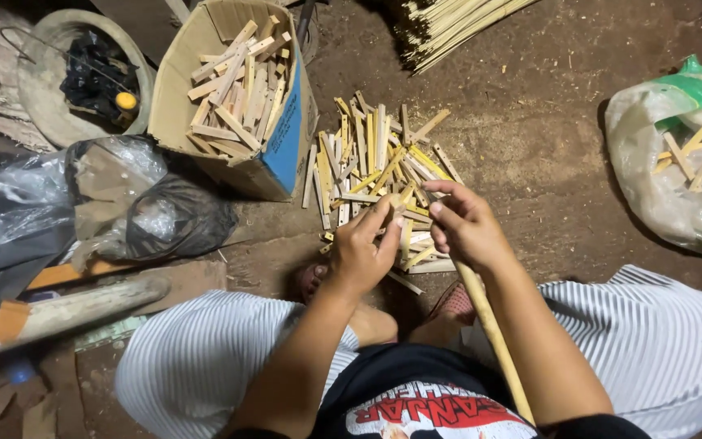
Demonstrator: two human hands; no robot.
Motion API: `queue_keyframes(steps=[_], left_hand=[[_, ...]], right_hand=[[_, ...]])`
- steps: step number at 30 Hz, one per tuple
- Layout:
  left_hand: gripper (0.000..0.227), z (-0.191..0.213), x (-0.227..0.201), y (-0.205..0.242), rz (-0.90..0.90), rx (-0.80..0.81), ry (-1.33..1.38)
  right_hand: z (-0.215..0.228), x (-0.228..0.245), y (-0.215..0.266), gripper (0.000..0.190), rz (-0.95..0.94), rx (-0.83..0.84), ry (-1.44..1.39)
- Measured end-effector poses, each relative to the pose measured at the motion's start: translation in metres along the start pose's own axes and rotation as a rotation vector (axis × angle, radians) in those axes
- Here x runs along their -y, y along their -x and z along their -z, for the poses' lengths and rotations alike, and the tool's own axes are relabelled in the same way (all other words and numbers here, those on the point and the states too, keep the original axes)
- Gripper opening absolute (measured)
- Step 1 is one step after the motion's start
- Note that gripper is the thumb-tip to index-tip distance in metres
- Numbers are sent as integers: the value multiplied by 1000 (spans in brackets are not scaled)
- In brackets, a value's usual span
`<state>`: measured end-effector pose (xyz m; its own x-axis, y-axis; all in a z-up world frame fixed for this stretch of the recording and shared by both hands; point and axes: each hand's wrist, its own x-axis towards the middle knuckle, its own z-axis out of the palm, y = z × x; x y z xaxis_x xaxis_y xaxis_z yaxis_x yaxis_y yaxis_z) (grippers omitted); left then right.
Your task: Assembling small wooden slats onto a central bamboo stick to create a lattice-like structure.
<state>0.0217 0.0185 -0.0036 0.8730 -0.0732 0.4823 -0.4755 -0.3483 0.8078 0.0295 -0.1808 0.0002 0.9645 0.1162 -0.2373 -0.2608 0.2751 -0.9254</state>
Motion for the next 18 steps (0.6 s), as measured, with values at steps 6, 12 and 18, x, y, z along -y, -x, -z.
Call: queue_keyframes(steps=[6, 12, 18], left_hand=[[40, 6, -12, -6, 548, 41, 832], [32, 0, 2, 3, 578, 31, 773], [21, -8, 9, 9, 576, -43, 829]], right_hand=[[-40, 24, 22, 47, 90, 172, -224], [-56, 25, 27, 47, 66, 206, -209], [-58, 24, 27, 44, 60, 201, -197]])
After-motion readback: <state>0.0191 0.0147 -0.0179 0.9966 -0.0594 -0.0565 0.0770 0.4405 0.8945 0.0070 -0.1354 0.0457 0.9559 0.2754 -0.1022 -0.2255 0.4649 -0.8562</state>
